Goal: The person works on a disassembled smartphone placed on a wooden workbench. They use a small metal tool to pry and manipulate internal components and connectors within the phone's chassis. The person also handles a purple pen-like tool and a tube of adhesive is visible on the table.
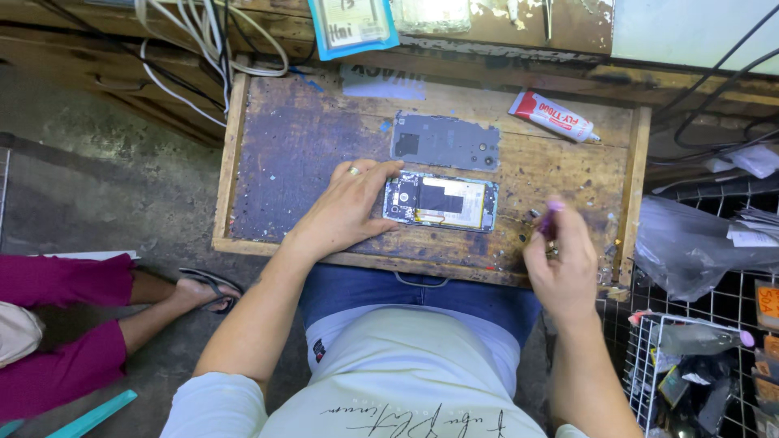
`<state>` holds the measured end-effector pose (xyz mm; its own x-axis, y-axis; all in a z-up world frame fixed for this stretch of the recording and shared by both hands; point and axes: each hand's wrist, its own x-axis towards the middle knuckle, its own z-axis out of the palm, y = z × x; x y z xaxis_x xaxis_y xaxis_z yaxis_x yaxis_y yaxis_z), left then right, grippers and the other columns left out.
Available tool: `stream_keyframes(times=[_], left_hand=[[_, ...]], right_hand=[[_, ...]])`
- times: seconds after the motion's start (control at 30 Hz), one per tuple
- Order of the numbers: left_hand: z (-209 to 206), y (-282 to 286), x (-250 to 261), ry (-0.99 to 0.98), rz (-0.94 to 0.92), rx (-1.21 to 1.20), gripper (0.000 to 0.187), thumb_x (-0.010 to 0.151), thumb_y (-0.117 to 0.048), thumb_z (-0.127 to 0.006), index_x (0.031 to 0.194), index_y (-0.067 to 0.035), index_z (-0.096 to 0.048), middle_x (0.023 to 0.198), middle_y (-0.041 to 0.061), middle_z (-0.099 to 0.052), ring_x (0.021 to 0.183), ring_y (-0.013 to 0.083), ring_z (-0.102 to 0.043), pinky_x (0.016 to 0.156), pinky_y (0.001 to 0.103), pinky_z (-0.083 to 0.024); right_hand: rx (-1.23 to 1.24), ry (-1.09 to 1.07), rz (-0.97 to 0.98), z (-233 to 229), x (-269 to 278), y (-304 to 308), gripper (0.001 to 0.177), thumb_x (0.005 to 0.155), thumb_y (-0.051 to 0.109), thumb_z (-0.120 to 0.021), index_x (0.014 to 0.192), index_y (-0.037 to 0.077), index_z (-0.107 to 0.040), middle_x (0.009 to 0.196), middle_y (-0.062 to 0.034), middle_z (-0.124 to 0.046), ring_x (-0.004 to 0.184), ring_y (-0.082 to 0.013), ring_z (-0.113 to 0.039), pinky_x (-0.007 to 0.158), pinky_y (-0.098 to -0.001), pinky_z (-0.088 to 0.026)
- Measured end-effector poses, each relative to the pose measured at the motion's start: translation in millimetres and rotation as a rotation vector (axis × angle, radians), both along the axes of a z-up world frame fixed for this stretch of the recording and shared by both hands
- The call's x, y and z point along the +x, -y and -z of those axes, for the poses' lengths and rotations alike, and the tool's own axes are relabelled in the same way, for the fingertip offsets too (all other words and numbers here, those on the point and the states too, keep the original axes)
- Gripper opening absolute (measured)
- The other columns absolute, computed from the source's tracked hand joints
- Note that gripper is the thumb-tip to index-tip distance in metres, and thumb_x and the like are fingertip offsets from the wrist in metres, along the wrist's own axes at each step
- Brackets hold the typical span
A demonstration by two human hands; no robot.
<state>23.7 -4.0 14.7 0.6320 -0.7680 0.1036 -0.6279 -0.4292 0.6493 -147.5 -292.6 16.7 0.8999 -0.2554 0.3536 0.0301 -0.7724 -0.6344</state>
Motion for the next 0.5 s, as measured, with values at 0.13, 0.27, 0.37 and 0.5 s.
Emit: stream_keyframes(times=[0.13, 0.27, 0.37, 0.5], left_hand=[[-8.9, 3.3, -0.9, -0.028, -0.008, 0.003, 0.076, 0.068, -0.018, -0.089, 0.132, -0.005, -0.051, 0.125, 0.016, -0.063, 0.129, 0.0336, -0.053, 0.111, 0.047, -0.034], [-9.1, 1.8, -7.4, 0.019, -0.005, -0.073, 0.074, 0.068, -0.013, -0.088, 0.131, -0.004, -0.049, 0.127, 0.016, -0.061, 0.129, 0.0368, -0.054, 0.109, 0.047, -0.038], [-6.0, 1.0, -10.5, 0.031, 0.013, -0.115, 0.068, 0.07, -0.01, -0.085, 0.126, -0.004, -0.048, 0.138, 0.017, -0.059, 0.126, 0.0381, -0.057, 0.105, 0.047, -0.043], [-1.3, 0.8, -16.1, 0.077, 0.022, -0.191, 0.059, 0.074, -0.007, -0.083, 0.121, -0.005, -0.047, 0.145, 0.016, -0.055, 0.126, 0.0397, -0.06, 0.103, 0.046, -0.05]], right_hand=[[-0.245, -0.276, -0.012, -11.2, -5.3, 7.3, 0.035, 0.087, 0.002, -0.064, 0.122, 0.003, -0.07, 0.098, -0.0166, -0.065, 0.095, -0.0366, -0.066, 0.085, -0.0449, -0.053], [-0.406, -0.284, 0.041, -10.9, -6.6, 6.0, 0.034, 0.087, 0.008, -0.069, 0.12, 0.001, -0.07, 0.106, -0.0171, -0.066, 0.1, -0.0388, -0.063, 0.089, -0.0485, -0.05], [-0.21, -0.168, 0.022, -5.2, -0.5, 1.8, 0.033, 0.092, 0.01, -0.071, 0.124, 0.0, -0.068, 0.117, -0.0186, -0.065, 0.111, -0.0363, -0.062, 0.097, -0.0446, -0.049], [0.308, -0.206, -0.099, 2.9, 29.0, 1.9, 0.042, 0.093, 0.017, -0.069, 0.131, 0.001, -0.062, 0.124, -0.0139, -0.063, 0.113, -0.0241, -0.063, 0.095, -0.0343, -0.051]])
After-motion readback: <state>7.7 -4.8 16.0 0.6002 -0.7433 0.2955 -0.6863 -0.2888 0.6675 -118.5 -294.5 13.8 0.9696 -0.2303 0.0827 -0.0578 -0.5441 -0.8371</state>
